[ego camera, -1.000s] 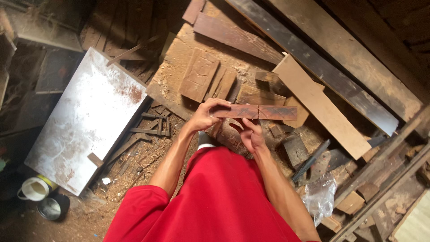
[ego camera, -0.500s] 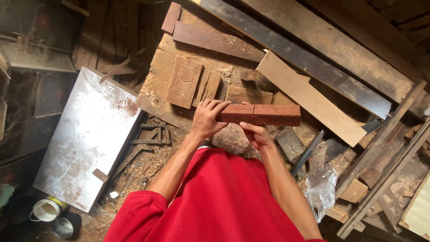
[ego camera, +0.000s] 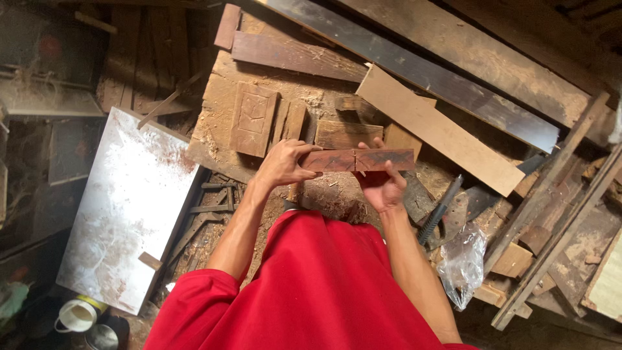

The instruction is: The person arranges several wooden planks on a workbench, aligns them, and then uses a hammer to drive nails into the wood to join the pieces together. The person handles the wood and tools directly throughout the process.

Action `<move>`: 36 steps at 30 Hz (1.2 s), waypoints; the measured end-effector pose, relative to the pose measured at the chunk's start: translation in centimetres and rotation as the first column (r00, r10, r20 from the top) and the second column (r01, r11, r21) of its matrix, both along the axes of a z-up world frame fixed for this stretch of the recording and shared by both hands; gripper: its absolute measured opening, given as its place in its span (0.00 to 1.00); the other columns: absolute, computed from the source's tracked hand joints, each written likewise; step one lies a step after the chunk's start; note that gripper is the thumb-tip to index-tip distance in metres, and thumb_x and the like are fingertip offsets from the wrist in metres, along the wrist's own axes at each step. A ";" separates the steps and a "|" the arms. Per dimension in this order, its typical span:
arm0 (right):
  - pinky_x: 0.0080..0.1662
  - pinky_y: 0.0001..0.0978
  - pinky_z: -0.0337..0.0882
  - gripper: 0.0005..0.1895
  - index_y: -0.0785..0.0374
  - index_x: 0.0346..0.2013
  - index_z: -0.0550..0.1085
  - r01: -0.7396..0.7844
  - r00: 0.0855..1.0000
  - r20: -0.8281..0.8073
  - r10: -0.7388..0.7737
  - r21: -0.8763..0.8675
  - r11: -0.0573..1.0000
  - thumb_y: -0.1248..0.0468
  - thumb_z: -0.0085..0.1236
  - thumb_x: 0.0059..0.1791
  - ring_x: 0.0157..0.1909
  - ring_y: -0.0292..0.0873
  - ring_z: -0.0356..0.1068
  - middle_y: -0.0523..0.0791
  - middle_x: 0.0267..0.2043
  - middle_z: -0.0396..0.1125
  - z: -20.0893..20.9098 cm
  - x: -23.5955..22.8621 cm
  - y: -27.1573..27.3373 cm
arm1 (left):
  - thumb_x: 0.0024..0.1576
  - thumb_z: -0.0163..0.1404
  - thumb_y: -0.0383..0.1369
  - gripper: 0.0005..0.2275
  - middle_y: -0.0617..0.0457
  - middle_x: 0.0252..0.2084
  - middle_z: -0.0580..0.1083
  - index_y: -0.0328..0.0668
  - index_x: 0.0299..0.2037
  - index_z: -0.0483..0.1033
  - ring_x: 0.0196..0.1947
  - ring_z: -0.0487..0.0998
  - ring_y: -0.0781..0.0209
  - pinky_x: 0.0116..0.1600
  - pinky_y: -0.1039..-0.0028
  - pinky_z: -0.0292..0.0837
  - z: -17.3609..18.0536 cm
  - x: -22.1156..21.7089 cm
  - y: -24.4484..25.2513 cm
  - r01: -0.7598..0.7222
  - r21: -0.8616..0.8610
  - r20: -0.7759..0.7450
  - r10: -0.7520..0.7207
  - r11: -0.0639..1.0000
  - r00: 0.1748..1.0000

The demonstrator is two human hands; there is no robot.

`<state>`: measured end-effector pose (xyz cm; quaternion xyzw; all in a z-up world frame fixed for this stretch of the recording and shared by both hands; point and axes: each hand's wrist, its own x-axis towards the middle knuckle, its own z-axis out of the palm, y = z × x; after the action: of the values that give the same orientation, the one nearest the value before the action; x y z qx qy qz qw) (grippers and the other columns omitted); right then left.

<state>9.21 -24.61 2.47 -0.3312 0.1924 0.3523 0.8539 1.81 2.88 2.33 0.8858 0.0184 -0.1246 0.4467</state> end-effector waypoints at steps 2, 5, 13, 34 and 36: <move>0.67 0.49 0.65 0.40 0.58 0.59 0.69 -0.017 0.999 0.040 0.023 -0.155 0.988 0.53 0.73 0.35 0.63 0.52 0.65 0.48 0.56 0.69 -1.2 0.3 -0.7 | 0.42 0.64 0.50 0.32 0.44 0.48 0.80 0.45 0.57 0.78 0.46 0.81 0.51 0.54 0.61 0.74 1.1 0.9 0.2 0.033 -0.033 -0.155 -0.038 0.999 0.987; 0.61 0.46 0.71 0.40 0.63 0.59 0.66 -0.003 0.998 0.057 0.025 -0.369 0.929 0.48 0.69 0.39 0.59 0.52 0.66 0.50 0.52 0.68 -2.7 0.7 -1.3 | 0.41 0.61 0.56 0.37 0.39 0.48 0.80 0.40 0.59 0.76 0.45 0.83 0.49 0.54 0.64 0.77 2.3 1.5 0.2 0.053 -0.096 -0.389 -0.086 0.994 0.917; 0.52 0.51 0.75 0.38 0.65 0.57 0.68 -0.021 0.997 -0.068 -0.021 -0.567 0.824 0.42 0.61 0.43 0.52 0.50 0.71 0.53 0.49 0.69 -1.8 1.3 -0.7 | 0.44 0.59 0.57 0.37 0.39 0.51 0.80 0.41 0.60 0.77 0.51 0.82 0.49 0.59 0.64 0.74 2.1 2.6 -0.8 0.075 -0.198 -0.481 -0.163 0.977 0.861; 0.68 0.58 0.58 0.35 0.57 0.54 0.70 0.602 0.177 0.424 0.888 -0.761 0.243 0.36 0.64 0.44 0.63 0.51 0.67 0.50 0.53 0.71 2.9 0.3 -3.9 | 0.50 0.53 0.66 0.31 0.54 0.18 0.68 0.40 0.31 0.78 0.17 0.65 0.61 0.23 0.65 0.62 -3.3 -0.6 -3.6 0.402 0.237 -0.339 -0.312 0.885 0.888; 0.70 0.69 0.50 0.33 0.51 0.51 0.73 0.501 0.002 0.181 0.984 -0.851 0.155 0.37 0.66 0.41 0.63 0.44 0.69 0.44 0.53 0.75 3.3 0.7 -3.6 | 0.47 0.55 0.63 0.27 0.54 0.18 0.70 0.44 0.30 0.79 0.16 0.69 0.60 0.23 0.64 0.65 -3.0 -0.2 -3.7 0.438 0.219 -0.284 -0.372 0.872 0.884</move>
<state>9.95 -28.20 5.75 -0.9121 -0.3632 0.0723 0.1757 1.63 -0.85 -0.64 0.9024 -0.0991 -0.3152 0.2767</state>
